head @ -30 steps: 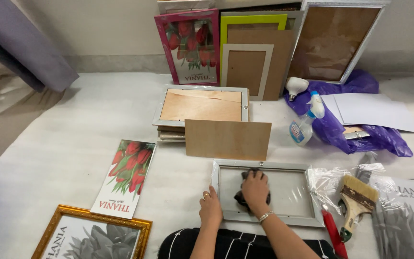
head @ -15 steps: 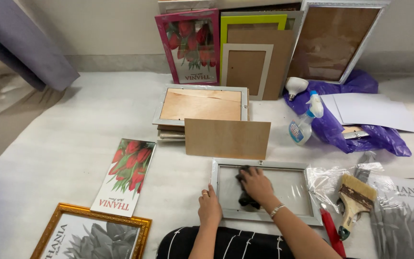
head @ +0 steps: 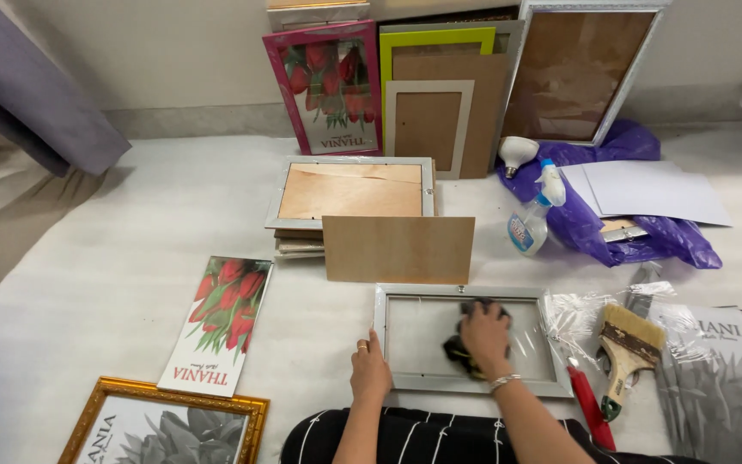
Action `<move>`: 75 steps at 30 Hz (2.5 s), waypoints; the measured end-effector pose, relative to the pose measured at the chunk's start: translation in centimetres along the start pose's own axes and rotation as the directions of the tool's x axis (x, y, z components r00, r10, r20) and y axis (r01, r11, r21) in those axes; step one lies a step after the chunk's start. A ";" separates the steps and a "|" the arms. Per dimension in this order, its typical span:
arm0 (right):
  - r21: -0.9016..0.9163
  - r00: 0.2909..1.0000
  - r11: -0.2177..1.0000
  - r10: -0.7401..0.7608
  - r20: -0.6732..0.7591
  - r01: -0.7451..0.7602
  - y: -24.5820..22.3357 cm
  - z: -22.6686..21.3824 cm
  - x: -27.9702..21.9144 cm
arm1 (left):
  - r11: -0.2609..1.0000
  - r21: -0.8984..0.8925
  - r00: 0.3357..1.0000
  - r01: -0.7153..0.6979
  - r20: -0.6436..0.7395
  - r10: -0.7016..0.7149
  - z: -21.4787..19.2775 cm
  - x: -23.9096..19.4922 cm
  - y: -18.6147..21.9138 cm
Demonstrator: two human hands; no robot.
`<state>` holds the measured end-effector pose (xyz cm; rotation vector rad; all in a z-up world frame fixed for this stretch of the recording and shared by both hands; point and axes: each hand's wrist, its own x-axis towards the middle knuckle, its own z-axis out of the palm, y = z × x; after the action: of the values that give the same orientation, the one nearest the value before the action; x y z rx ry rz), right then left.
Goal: Cleaning and assembling a picture frame using a cloth and cleaning spray
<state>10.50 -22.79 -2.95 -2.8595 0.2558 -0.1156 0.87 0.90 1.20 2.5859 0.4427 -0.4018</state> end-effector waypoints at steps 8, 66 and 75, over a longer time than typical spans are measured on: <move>-0.016 0.968 0.982 -0.186 -0.169 0.186 -7.3 0.4 -3.3 | 1.000 0.001 0.999 0.029 -0.033 -0.029 0.7 0.0 0.1; 0.080 0.971 0.993 -0.105 0.217 0.089 -2.6 -6.1 -3.3 | 0.999 -0.038 0.990 0.000 -0.142 -0.006 1.0 0.4 0.4; -0.159 0.885 0.872 -0.464 0.026 0.462 -9.4 0.1 -7.9 | 0.999 -0.016 0.995 0.050 -0.089 -0.051 0.1 -0.2 0.7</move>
<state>4.33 -12.34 -0.94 -3.0207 -0.4495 -0.2143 0.94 0.23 1.50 2.5909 0.5415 -0.2999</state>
